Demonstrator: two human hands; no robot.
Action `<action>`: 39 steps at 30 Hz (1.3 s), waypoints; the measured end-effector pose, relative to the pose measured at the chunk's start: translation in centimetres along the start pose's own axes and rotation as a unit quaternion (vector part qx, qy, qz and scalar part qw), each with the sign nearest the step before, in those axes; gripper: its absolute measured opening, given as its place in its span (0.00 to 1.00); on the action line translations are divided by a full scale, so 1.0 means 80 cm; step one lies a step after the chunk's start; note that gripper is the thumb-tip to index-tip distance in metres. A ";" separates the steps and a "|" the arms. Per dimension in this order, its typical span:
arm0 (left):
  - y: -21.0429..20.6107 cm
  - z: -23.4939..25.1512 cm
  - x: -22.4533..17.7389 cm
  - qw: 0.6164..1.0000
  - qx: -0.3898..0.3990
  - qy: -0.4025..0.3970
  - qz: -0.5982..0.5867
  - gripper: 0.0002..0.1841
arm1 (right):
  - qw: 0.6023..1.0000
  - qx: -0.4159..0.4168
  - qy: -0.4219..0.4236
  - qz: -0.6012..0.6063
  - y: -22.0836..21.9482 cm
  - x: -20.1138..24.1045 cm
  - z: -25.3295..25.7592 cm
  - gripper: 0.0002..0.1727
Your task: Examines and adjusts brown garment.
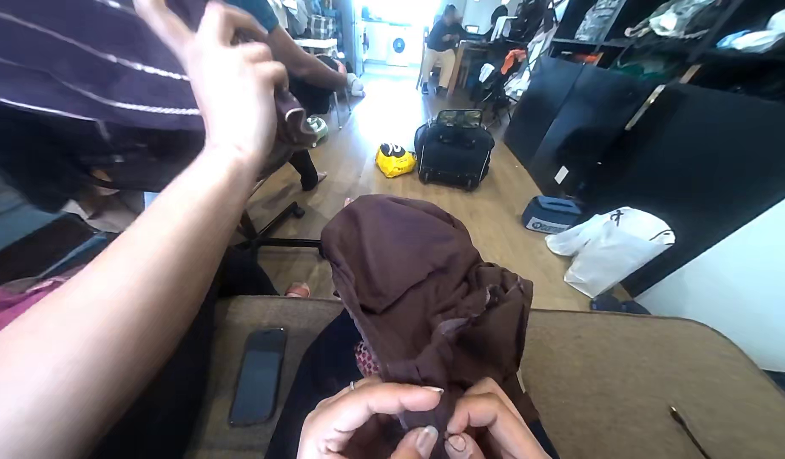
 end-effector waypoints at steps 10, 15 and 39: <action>-0.006 -0.001 0.003 0.999 0.039 0.007 -0.002 0.15 | 1.000 -0.016 0.000 0.027 0.004 -0.009 -0.004 0.11; -0.008 -0.003 0.008 0.998 0.021 0.022 -0.058 0.14 | 0.999 -0.009 -0.004 0.033 0.001 -0.007 -0.004 0.10; -0.009 -0.002 0.013 0.996 -0.044 0.038 -0.065 0.21 | 0.995 -0.007 -0.044 0.084 -0.007 -0.007 -0.009 0.08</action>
Point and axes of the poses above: each hand's wrist, its own z-axis towards the middle knuckle, its own y-axis out of the back of the hand, x = y × z, the point moved 7 cm from there along z, towards the middle knuckle, and after that the axes turned 3 degrees about -z, right-handed, at the moved point
